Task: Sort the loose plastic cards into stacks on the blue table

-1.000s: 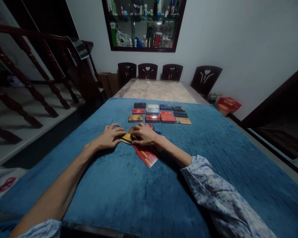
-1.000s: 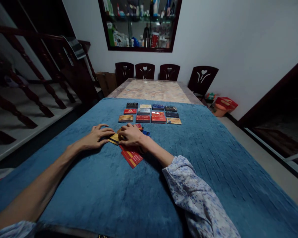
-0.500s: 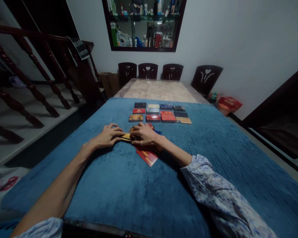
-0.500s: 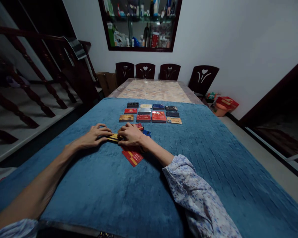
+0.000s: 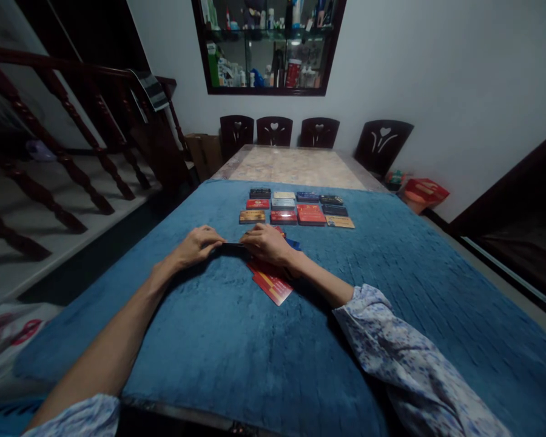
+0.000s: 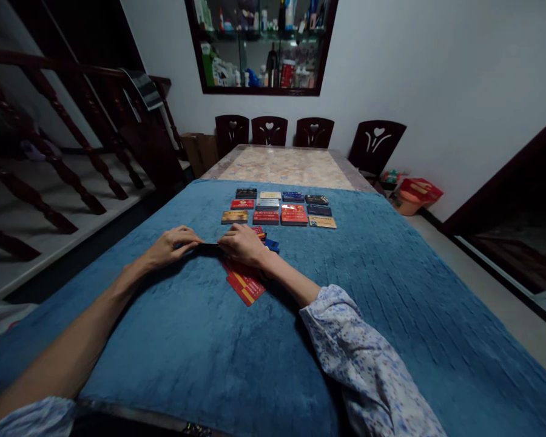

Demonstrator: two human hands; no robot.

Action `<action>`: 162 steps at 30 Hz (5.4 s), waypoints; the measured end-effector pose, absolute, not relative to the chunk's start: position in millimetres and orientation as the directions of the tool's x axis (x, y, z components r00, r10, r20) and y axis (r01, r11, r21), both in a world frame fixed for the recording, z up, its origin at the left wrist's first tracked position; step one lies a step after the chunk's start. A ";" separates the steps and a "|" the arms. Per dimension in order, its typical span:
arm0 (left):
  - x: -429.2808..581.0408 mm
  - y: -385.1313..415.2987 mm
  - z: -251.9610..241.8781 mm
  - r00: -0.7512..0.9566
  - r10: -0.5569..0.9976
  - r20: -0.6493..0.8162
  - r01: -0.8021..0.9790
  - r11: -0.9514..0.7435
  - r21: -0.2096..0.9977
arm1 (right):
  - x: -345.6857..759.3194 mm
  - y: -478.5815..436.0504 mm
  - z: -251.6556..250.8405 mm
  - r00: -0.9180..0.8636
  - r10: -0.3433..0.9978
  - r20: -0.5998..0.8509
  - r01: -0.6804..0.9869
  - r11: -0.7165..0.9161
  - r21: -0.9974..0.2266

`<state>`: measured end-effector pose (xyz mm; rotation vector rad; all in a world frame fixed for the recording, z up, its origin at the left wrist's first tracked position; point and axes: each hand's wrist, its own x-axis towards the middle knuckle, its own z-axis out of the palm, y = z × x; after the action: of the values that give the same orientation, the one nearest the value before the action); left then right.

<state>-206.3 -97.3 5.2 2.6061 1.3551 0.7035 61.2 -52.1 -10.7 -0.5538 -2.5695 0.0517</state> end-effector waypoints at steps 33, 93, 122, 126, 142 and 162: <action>-188.5 -99.3 -14.5 0.268 0.866 0.423 0.791 -0.448 0.417 | 61.2 -62.5 -4.8 -0.617 0.728 0.298 0.682 0.684 -0.259; -184.5 -84.6 -12.9 0.263 0.946 0.190 0.823 -0.323 0.468 | 66.5 -53.1 -4.3 -0.624 0.754 0.204 0.689 0.655 -0.311; -163.6 -8.8 22.6 0.332 0.930 0.156 0.872 -0.365 0.326 | 83.9 4.6 29.7 -0.551 0.820 0.155 0.798 0.572 -0.191; -157.3 -1.0 25.3 0.300 0.942 0.150 0.892 -0.333 0.306 | 81.4 12.0 36.0 -0.542 0.835 0.098 0.819 0.550 -0.160; -156.0 23.2 16.4 0.201 0.977 0.069 0.937 -0.213 0.277 | 65.7 30.3 51.6 -0.547 0.834 -0.071 0.837 0.545 -0.041; -156.8 33.0 13.1 0.294 0.953 0.068 0.918 -0.302 0.256 | 55.6 45.1 48.2 -0.551 0.826 -0.122 0.831 0.556 0.013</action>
<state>-156.8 33.0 13.1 2.3868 1.7451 0.3102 55.6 45.1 48.2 -1.5343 -2.8697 0.0757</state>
